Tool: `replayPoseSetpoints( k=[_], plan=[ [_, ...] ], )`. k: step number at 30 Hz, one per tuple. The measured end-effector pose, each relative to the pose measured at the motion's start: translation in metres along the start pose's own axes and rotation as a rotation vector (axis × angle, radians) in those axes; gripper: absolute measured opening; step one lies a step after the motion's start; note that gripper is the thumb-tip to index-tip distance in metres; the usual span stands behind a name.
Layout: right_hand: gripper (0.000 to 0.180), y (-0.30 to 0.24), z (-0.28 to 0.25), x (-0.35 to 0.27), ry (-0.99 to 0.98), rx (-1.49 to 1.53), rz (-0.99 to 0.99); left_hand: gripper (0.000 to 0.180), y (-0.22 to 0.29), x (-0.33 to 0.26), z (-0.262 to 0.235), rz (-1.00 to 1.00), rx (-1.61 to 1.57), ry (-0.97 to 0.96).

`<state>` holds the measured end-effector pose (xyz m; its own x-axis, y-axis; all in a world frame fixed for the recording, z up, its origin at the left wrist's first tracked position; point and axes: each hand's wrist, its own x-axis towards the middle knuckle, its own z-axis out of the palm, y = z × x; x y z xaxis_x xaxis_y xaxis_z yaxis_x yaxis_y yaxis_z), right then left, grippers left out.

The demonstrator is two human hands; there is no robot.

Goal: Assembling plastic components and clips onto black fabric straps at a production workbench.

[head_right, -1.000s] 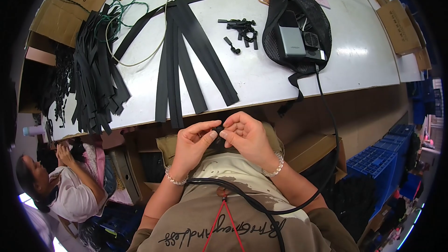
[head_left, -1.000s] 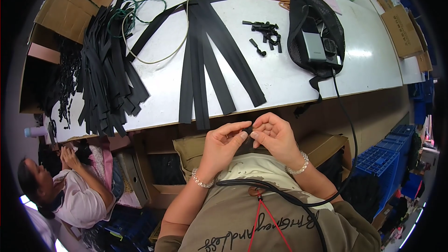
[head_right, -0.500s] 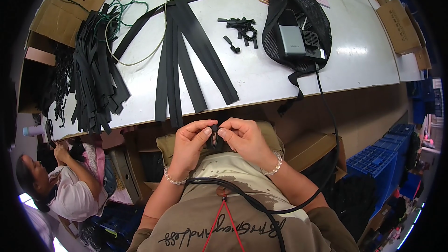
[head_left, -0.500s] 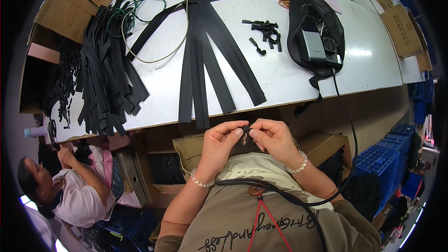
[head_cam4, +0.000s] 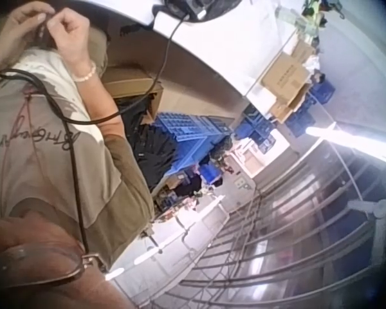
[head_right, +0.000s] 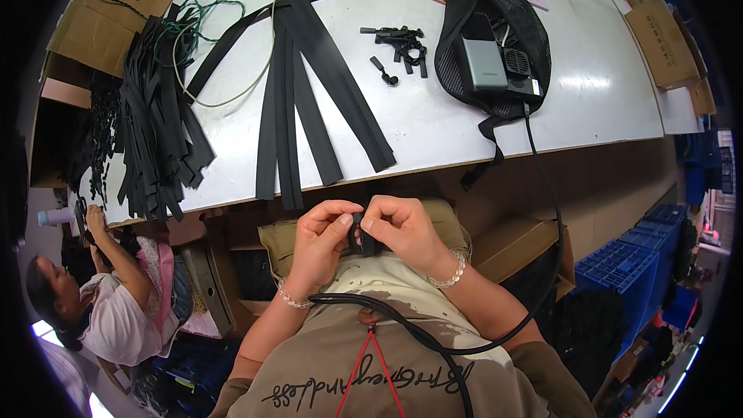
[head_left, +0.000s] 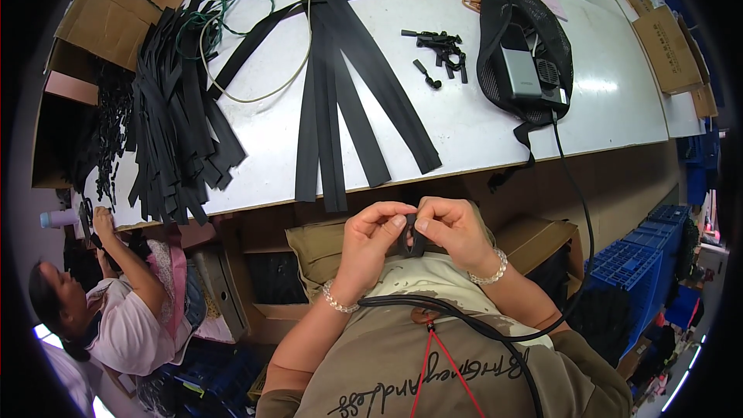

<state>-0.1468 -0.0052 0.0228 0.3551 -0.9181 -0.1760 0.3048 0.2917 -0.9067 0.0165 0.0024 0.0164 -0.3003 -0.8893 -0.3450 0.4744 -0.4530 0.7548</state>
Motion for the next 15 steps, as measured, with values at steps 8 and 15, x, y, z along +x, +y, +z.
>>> replayPoseSetpoints(
  k=[8,15],
  plan=[
    [0.014,-0.017,0.002,-0.002,0.016,-0.430,-0.119,0.011,0.003,-0.001,0.004,0.232,0.249,0.001],
    [0.014,-0.002,0.002,-0.005,0.080,-0.356,-0.173,0.012,0.001,-0.003,0.003,0.217,0.272,-0.004]
  ],
)
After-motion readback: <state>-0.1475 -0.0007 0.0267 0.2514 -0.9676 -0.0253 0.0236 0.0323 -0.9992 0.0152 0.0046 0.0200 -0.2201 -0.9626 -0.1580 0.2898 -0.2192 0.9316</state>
